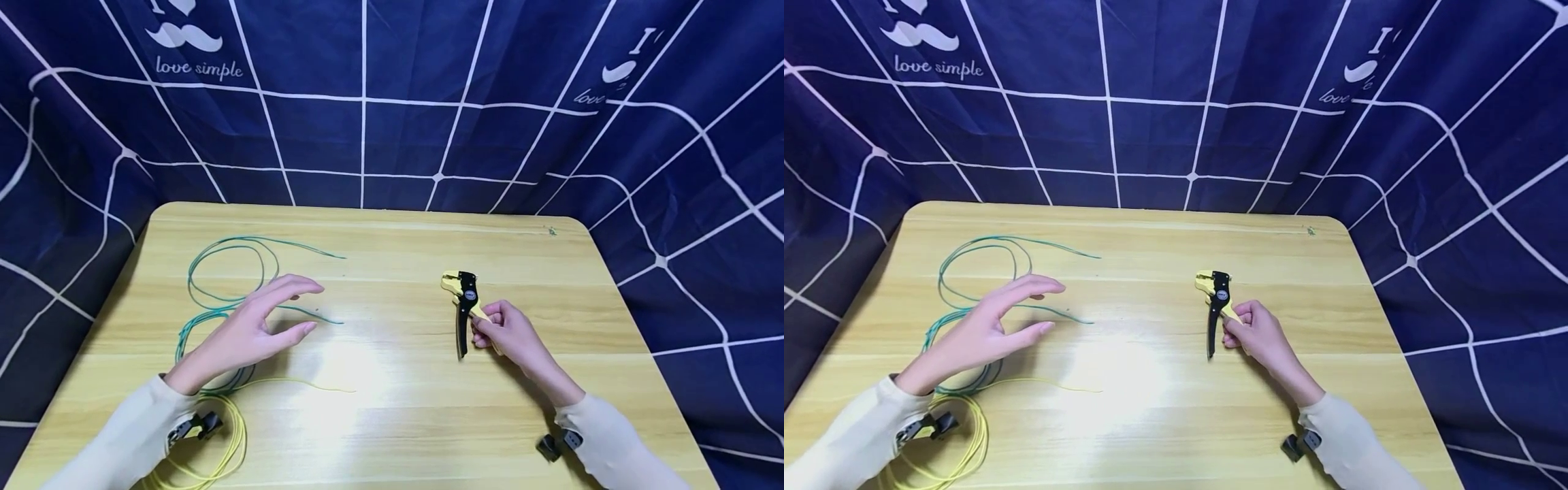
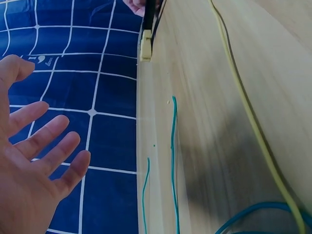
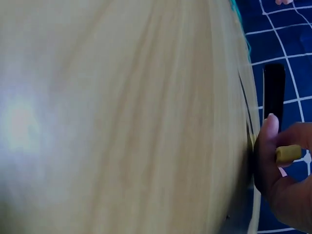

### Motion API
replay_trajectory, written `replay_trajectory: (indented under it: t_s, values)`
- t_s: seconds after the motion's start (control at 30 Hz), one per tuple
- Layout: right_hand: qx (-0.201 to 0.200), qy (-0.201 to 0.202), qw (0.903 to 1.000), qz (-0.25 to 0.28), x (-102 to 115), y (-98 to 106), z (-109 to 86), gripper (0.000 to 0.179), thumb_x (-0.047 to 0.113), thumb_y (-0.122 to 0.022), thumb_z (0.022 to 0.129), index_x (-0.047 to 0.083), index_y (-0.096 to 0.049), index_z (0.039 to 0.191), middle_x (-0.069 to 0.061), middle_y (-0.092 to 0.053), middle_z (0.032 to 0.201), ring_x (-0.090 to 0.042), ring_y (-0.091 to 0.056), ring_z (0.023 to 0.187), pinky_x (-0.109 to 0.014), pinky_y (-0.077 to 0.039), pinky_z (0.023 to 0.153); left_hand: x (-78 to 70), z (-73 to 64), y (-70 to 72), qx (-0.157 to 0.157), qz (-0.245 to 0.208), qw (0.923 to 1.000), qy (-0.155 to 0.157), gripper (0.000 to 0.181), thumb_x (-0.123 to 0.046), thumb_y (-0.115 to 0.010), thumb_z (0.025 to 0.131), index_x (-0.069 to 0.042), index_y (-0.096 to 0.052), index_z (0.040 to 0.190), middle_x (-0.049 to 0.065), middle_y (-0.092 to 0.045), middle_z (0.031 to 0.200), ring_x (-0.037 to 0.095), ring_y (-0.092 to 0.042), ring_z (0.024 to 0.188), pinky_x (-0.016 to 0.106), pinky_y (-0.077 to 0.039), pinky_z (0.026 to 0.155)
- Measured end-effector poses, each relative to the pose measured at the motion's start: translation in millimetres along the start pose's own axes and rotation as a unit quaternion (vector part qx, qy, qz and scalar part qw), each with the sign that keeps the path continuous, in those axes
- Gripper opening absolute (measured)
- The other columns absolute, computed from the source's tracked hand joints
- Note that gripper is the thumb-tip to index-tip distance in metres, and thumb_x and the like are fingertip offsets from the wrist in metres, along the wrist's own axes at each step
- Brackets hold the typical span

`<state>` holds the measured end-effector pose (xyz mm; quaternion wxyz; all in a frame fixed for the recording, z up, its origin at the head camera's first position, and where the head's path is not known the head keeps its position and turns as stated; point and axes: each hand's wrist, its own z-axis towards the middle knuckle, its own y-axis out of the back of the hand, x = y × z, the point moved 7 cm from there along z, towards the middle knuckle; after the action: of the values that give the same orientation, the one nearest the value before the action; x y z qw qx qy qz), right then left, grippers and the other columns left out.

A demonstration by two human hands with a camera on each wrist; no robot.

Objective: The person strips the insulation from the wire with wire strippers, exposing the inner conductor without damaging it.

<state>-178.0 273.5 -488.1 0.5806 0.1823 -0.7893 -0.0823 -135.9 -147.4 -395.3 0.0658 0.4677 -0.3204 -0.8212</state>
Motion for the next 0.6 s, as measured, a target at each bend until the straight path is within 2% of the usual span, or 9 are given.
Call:
replay_trajectory:
  t_s: [0.13, 0.27, 0.4, 0.6]
  values:
    - [-0.021, 0.017, 0.9953, -0.093, 4.7, 3.7, 0.9, 0.033, 0.013, -0.077, 0.101, -0.009, -0.059, 0.118, -0.011, -0.072, 0.091, -0.017, -0.073, 0.076, -0.027, -0.060, 0.072, 1.2, -0.9, -1.0, 0.004, 0.004, 1.0000, -0.006, 0.052, -0.012, -0.084, 0.097, -0.022, -0.066, 0.145, -0.005, -0.064, 0.144, 0.017, -0.059, 0.132, 0.045, -0.052, 0.106]
    - [-0.053, 0.039, 0.9814, -0.180, 9.8, 9.2, 1.9, 0.033, 0.024, -0.083, 0.097, -0.003, -0.070, 0.111, -0.005, -0.074, 0.090, -0.018, -0.069, 0.080, -0.027, -0.054, 0.076, 1.7, -1.4, -1.5, 0.003, -0.002, 0.9999, -0.010, 0.052, -0.011, -0.084, 0.097, -0.022, -0.067, 0.145, -0.006, -0.064, 0.144, 0.017, -0.058, 0.133, 0.045, -0.052, 0.107]
    - [-0.059, 0.053, 0.9732, -0.216, 10.0, 10.4, 2.9, 0.031, 0.026, -0.086, 0.095, 0.000, -0.073, 0.107, -0.003, -0.073, 0.088, -0.017, -0.066, 0.079, -0.029, -0.053, 0.076, 1.4, -2.1, -2.0, 0.002, -0.002, 0.9999, -0.015, 0.053, -0.010, -0.084, 0.096, -0.020, -0.067, 0.145, -0.004, -0.065, 0.144, 0.018, -0.058, 0.134, 0.040, -0.051, 0.108]
    - [-0.047, 0.055, 0.9715, -0.226, 8.7, 8.0, 4.0, 0.030, 0.024, -0.086, 0.095, 0.000, -0.073, 0.107, -0.003, -0.073, 0.092, -0.017, -0.067, 0.083, -0.029, -0.054, 0.078, 3.3, -3.1, -4.2, 0.004, -0.005, 0.9999, -0.012, 0.053, -0.010, -0.084, 0.096, -0.019, -0.067, 0.145, -0.003, -0.065, 0.144, 0.019, -0.059, 0.133, 0.037, -0.051, 0.107]
